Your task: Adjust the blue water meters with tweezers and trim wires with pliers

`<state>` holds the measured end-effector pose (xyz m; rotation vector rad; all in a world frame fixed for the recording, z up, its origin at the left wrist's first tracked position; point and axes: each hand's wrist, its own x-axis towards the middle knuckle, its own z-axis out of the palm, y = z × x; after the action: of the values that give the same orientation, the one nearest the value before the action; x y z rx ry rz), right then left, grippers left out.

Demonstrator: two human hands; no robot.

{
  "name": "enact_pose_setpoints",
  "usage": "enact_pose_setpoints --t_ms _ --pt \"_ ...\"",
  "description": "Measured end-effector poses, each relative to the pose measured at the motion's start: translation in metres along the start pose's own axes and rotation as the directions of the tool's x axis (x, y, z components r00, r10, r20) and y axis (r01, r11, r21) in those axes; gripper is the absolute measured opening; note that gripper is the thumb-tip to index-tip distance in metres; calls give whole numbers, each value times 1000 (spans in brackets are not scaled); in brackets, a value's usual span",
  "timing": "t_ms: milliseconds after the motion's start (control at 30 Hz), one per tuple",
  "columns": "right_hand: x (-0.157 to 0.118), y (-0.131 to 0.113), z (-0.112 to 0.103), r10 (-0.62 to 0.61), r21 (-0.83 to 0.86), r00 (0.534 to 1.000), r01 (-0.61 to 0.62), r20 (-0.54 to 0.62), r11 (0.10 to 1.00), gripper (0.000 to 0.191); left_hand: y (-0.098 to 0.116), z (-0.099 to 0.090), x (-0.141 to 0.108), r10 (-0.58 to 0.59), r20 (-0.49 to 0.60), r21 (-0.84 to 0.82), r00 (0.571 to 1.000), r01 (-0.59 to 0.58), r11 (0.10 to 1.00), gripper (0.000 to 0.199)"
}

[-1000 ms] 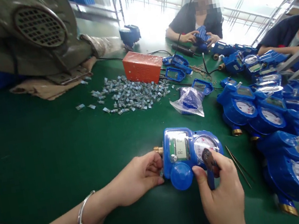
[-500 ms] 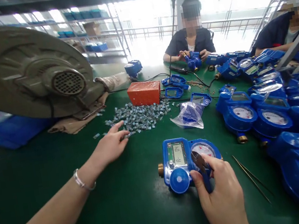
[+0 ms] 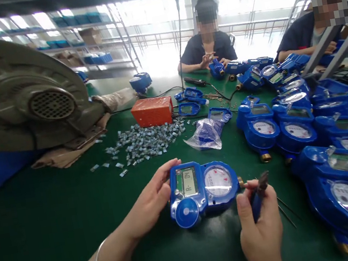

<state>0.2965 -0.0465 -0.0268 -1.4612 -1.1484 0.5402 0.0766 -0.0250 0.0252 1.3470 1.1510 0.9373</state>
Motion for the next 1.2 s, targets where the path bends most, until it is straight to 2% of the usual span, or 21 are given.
enact_pose_setpoints --t_ms 100,200,267,367,433,500,633,733,867,933,1067,1200 --pt "-2 -1 4 272 39 958 -277 90 960 43 -8 -14 22 -101 69 -151 992 111 982 45" --pt "-5 1 11 409 96 892 -432 191 897 47 -11 -20 23 -128 148 -169 981 153 974 38" --pt "-3 4 16 424 147 881 -457 209 877 46 -9 -19 13 -127 178 -141 976 153 978 38" --pt "7 8 26 425 278 867 -489 261 827 41 -2 -11 -6 -201 213 -37 956 214 976 51" --pt "16 6 33 406 379 851 -515 334 769 39 2 -5 -13 -244 131 70 961 236 969 63" --pt "24 0 41 354 458 844 -521 403 720 38 4 -3 -15 -249 51 89 967 244 966 70" --pt "34 -21 51 228 540 854 -480 468 691 36 6 0 -15 -335 85 -90 938 342 935 67" --pt "39 -31 51 104 564 875 -391 472 727 32 4 11 -21 -350 44 -140 936 352 925 66" --pt "34 -31 37 72 378 935 -210 347 902 32 -1 33 -27 -325 12 -193 946 321 927 68" --pt "24 -28 29 70 270 960 -146 272 952 33 -3 39 -27 -302 5 -198 953 297 934 72" --pt "6 -26 21 16 203 984 -52 175 978 32 -10 45 -25 -265 2 -194 964 261 946 74" --pt "14 -27 25 -101 246 983 62 152 967 31 -22 65 -33 -214 36 -306 976 215 927 72"
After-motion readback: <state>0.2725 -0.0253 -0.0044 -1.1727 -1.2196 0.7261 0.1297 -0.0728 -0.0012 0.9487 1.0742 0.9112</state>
